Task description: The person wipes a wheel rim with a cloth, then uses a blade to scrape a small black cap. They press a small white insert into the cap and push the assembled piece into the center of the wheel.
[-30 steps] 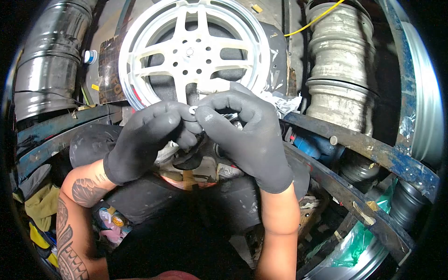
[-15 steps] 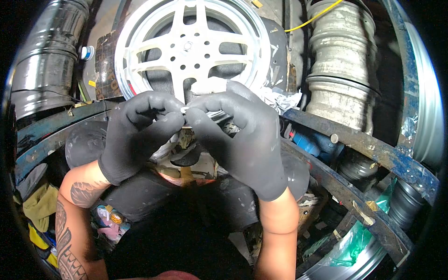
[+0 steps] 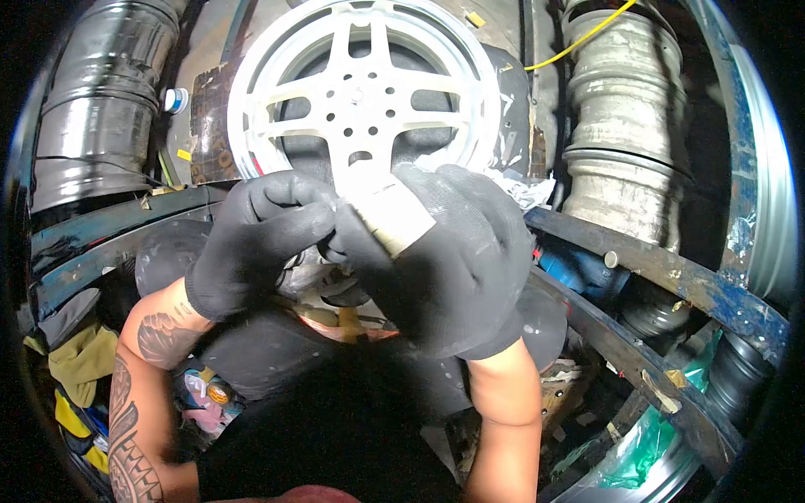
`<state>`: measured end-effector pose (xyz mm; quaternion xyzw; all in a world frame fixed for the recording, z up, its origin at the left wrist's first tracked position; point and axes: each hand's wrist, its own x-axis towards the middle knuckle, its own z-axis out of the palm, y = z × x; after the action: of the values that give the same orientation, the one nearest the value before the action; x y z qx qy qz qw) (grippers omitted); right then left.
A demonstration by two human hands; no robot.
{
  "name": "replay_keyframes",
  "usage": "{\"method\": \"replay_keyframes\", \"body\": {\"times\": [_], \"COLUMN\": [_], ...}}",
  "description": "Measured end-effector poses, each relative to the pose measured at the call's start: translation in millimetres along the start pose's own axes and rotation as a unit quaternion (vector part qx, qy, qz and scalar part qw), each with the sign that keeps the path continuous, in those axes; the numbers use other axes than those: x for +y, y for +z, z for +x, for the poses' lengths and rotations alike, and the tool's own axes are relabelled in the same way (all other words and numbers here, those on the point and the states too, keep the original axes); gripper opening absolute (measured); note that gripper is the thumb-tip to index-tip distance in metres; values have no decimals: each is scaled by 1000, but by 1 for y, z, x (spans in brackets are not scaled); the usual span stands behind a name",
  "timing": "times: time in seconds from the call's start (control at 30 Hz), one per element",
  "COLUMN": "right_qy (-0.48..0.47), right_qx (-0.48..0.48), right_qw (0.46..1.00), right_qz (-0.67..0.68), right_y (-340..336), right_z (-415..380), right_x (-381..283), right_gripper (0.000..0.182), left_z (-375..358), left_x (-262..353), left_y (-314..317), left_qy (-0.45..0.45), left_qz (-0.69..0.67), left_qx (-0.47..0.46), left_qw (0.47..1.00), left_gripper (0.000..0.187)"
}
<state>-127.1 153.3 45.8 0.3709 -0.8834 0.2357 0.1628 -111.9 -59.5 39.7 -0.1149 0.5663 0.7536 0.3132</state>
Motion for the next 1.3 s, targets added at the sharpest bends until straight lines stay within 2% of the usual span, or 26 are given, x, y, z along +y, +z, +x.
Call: {"method": "replay_keyframes", "body": {"times": [0.1, 0.17, 0.2, 0.33, 0.4, 0.5, 0.6, 0.63, 0.8, 0.87, 0.9, 0.97, 1.0, 1.03, 1.07, 1.1, 1.13, 1.17, 1.23, 1.3], "right_qy": [-32, -12, 25, 176, 202, 229, 264, 278, 273, 242, 253, 370, 374, 371, 287, 193, 328, 445, 438, 471], "right_qx": [-4, 1, 5, 2, -14, -31, -45, -49, -65, -76, -74, -8, 83, 171, 165, 146, 195, 236, 138, 71], "right_qw": [999, 999, 997, 965, 954, 939, 917, 908, 898, 910, 914, 872, 859, 839, 921, 969, 906, 804, 863, 864], "right_qz": [-5, 31, 68, 196, 222, 255, 294, 308, 339, 327, 308, 319, 339, 358, 204, 45, 184, 317, 210, 163], "right_y": [2, 4, 5, 1, 0, 1, 1, 1, 7, 7, -1, -31, -40, -48, -57, -63, -64, -65, -38, -1], "right_z": [5, 7, 9, 15, 14, 13, 12, 12, 9, 4, 4, 3, -2, -8, -22, -33, -31, -27, -56, -69], "right_x": [4, 5, 2, -9, -8, -7, -8, -9, -4, 7, 11, 27, 44, 65, 87, 107, 119, 132, 185, 215], "right_gripper": [41, 36, 33, 21, 17, 13, 11, 10, 12, 16, 10, 13, 17, 21, 24, 27, 22, 21, 31, 33], "left_z": [0, 1, 1, 0, -2, -2, -4, -3, 0, 1, 1, -1, 0, 4, 5, 5, 5, 6, 8, 10], "left_x": [1, 0, -1, -5, -3, -3, -1, -2, -12, -14, -14, -7, -14, -17, -20, -21, -23, -25, -28, -32], "left_y": [-2, -1, -1, 2, 4, 5, 6, 6, 4, 4, 5, 7, 6, 7, 9, 11, 11, 12, 16, 21], "left_qy": [9, 44, 61, 93, 106, 109, 52, 60, 124, 94, 76, 78, 72, 118, 120, 124, 116, 111, 104, 99], "left_qz": [-57, 29, 72, 96, 149, 134, 85, 94, 133, 69, 39, 17, -13, -19, -12, -5, -2, 1, 7, 11], "left_qx": [-13, 21, 37, 63, 73, 78, 76, 76, 63, 78, 78, 78, 115, 104, 106, 112, 105, 99, 84, 68], "left_qw": [998, 998, 995, 989, 980, 982, 992, 991, 981, 990, 993, 994, 991, 987, 987, 986, 988, 989, 991, 993], "left_gripper": [22, 21, 20, 15, 10, 9, 10, 10, 19, 18, 18, 21, 21, 20, 20, 20, 20, 20, 19, 19]}}
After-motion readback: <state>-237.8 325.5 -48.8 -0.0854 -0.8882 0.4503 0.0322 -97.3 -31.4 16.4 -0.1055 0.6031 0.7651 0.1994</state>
